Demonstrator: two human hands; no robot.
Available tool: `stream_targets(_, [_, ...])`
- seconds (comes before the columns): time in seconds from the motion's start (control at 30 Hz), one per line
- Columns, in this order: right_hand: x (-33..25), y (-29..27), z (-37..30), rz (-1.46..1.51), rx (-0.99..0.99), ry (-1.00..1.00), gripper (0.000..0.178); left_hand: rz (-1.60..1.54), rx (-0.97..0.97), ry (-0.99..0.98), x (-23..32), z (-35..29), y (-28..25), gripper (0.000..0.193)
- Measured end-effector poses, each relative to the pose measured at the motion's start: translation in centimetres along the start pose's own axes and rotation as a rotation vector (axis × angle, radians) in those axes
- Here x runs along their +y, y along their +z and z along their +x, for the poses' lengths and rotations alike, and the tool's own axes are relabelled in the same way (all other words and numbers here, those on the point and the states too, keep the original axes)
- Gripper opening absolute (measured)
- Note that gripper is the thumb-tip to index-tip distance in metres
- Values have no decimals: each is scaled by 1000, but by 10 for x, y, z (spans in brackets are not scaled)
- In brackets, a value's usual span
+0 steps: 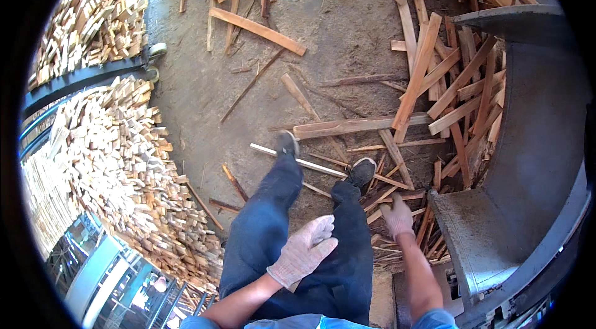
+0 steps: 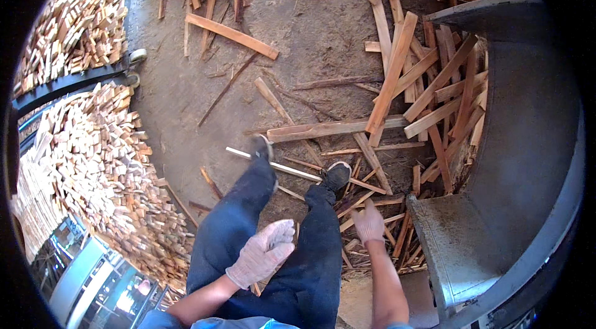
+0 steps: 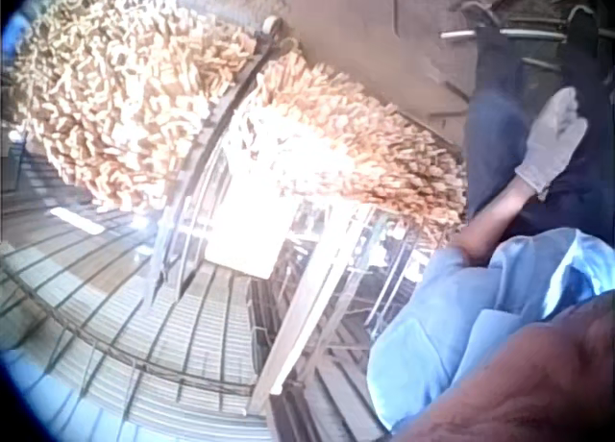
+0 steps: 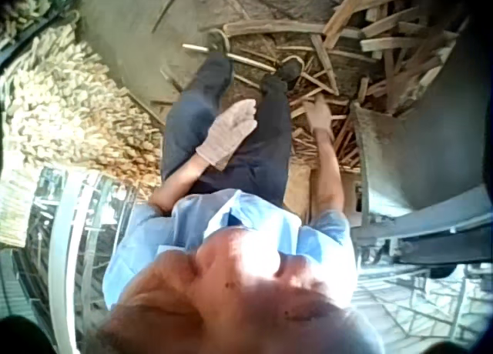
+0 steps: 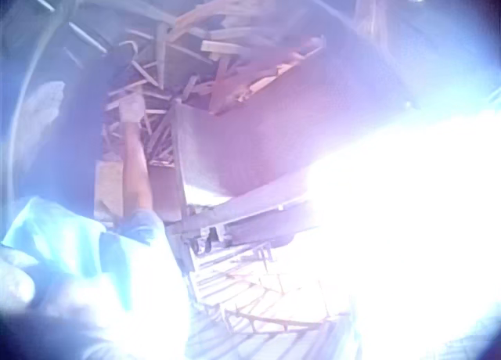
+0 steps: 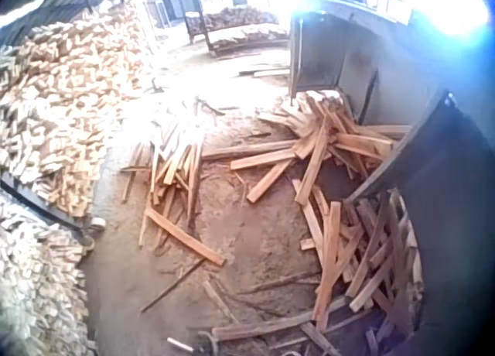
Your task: The person repeatedly picks up small wooden planks from a pile on the floor, gathers them into bundles, and stacks them onto a growing pile. The person wears gloves and moves between the floor and the stack throughout the clip.
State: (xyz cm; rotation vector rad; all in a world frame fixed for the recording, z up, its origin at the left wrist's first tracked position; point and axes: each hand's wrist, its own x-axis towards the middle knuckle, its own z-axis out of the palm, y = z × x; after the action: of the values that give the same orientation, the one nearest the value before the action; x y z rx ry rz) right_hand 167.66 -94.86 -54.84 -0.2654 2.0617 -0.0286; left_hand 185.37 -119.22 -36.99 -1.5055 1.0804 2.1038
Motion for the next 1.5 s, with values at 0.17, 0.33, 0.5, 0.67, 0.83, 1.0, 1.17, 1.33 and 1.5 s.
stream_targets(0.17, [-160, -44, 99, -53, 143, -325, 46, 396, 32, 189, 45, 72, -39, 54])
stream_targets(0.33, [-301, -24, 207, -113, 186, -461, 60, 829, 66, 196, 5, 136, -95, 60])
stream_targets(0.5, [-428, 42, 298, -239, 287, -586, 69, 705, -32, 234, 37, 146, -126, 65])
stream_targets(0.67, [-505, 88, 363, -347, 651, -582, 61, 739, -190, 242, 58, 138, -154, 64])
stream_targets(0.83, [-495, 105, 326, -510, 326, -543, 38, 622, -48, 304, 55, 148, -180, 62])
stream_targets(1.0, [-416, 77, 198, -52, 1, -300, 38, 537, -5, 249, 54, 156, -176, 60])
stream_targets(1.17, [-310, 26, 79, -49, 91, 15, 45, 607, 56, 137, 21, 171, -155, 61])
stream_targets(1.33, [-231, 5, 74, 113, 321, 176, 47, 637, 124, 158, 13, 179, -137, 59])
stream_targets(1.5, [-188, -19, 147, 234, 289, 309, 58, 678, 89, 144, 19, 189, -113, 60])
